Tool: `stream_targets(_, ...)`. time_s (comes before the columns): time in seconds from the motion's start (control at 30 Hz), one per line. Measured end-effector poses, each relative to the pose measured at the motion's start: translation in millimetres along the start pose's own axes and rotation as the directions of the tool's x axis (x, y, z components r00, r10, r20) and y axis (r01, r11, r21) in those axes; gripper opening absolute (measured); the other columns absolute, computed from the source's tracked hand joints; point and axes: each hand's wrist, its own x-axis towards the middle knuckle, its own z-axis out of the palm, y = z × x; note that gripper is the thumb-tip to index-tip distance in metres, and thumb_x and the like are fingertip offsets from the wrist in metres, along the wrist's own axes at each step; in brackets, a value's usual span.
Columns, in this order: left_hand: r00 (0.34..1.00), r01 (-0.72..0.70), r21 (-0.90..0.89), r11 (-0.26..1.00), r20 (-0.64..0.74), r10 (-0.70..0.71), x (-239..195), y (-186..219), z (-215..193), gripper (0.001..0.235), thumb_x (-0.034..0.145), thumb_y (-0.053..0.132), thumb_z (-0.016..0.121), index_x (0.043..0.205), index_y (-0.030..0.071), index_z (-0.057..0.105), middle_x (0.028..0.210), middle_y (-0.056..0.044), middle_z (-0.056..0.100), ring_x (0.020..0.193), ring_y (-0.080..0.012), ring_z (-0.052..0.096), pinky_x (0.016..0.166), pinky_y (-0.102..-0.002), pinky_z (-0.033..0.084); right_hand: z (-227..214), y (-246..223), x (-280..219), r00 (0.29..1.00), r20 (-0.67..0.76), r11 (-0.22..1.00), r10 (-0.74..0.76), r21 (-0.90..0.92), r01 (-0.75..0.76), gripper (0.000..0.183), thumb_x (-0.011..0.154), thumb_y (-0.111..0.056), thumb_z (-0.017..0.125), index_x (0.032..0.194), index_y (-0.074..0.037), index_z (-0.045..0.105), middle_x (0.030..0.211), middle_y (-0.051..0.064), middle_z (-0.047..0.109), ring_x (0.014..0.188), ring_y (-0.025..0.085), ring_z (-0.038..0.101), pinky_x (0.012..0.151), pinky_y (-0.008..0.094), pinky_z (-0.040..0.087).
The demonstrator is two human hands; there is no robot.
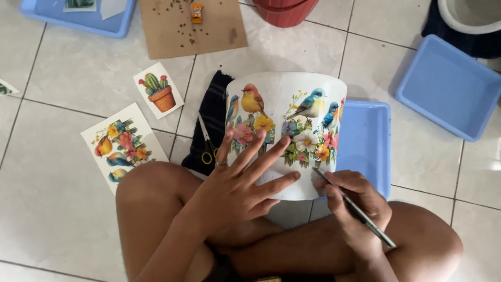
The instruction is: The person applies a printed decal featuring birds and flowers onto a white ceramic pot. They use a metal tool to smooth the decal and press it firmly onto the curved surface, working around the pot to ensure adhesion.
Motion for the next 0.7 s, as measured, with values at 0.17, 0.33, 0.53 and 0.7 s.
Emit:
stream_targets(0.17, 0.994, 0.107, 0.009, 0.994, 0.014, -0.107, -20.8, 7.4, 4.2, 0.047, 0.098, 0.051, 0.057, 0.141, 0.035, 0.048, 0.153, -0.009, 0.037, 0.141, -0.034, 0.033, 0.112, -0.064, 0.021, 10.8, 5.6, 2.1, 1.0, 0.004, 0.999, 0.005, 0.043, -0.005, 0.015, 0.09, -0.005, 0.062, 0.1, 0.006, 0.062, 0.093, 0.017, 0.063, 0.085, 0.023, 0.068, 0.075, 0.026, 0.065)
stream_targets(0.33, 0.982, 0.145, 0.01, 0.989, -0.124, -0.143, -31.3, 10.2, 22.5, 0.048, 0.1, 0.065, 0.052, 0.132, 0.029, 0.052, 0.148, -0.007, 0.045, 0.141, -0.0304, 0.031, 0.115, -0.059, 0.016, 19.7, -2.5, 9.1, 0.984, 0.062, 0.976, -0.164, -0.137, 0.172, 0.009, 0.087, -0.004, 0.065, 0.092, 0.003, 0.066, 0.09, 0.015, 0.069, 0.083, 0.022, 0.067, 0.071, 0.025, 0.054)
stream_targets(0.53, 0.972, 0.169, -0.171, 0.971, -0.137, -0.193, -29.6, 3.6, 35.0, 0.043, 0.099, 0.059, 0.047, 0.13, 0.029, 0.051, 0.15, -0.014, 0.039, 0.143, -0.0358, 0.031, 0.117, -0.06, 0.013, 23.1, -5.9, 15.1, 0.971, 0.109, 0.953, -0.211, -0.2, 0.229, 0.007, 0.089, -0.004, 0.064, 0.093, 0.002, 0.065, 0.091, 0.014, 0.068, 0.083, 0.022, 0.067, 0.072, 0.027, 0.054)
stream_targets(0.7, 0.974, 0.148, -0.205, 0.968, -0.137, -0.178, -28.5, 4.7, 38.6, 0.042, 0.101, 0.057, 0.042, 0.131, 0.028, 0.05, 0.151, -0.014, 0.037, 0.144, -0.0349, 0.026, 0.117, -0.062, 0.011, 23.9, -3.5, 15.8, 0.973, 0.096, 0.955, -0.209, -0.193, 0.224, 0.007, 0.089, -0.001, 0.065, 0.094, 0.004, 0.066, 0.091, 0.016, 0.068, 0.082, 0.023, 0.066, 0.074, 0.028, 0.054)
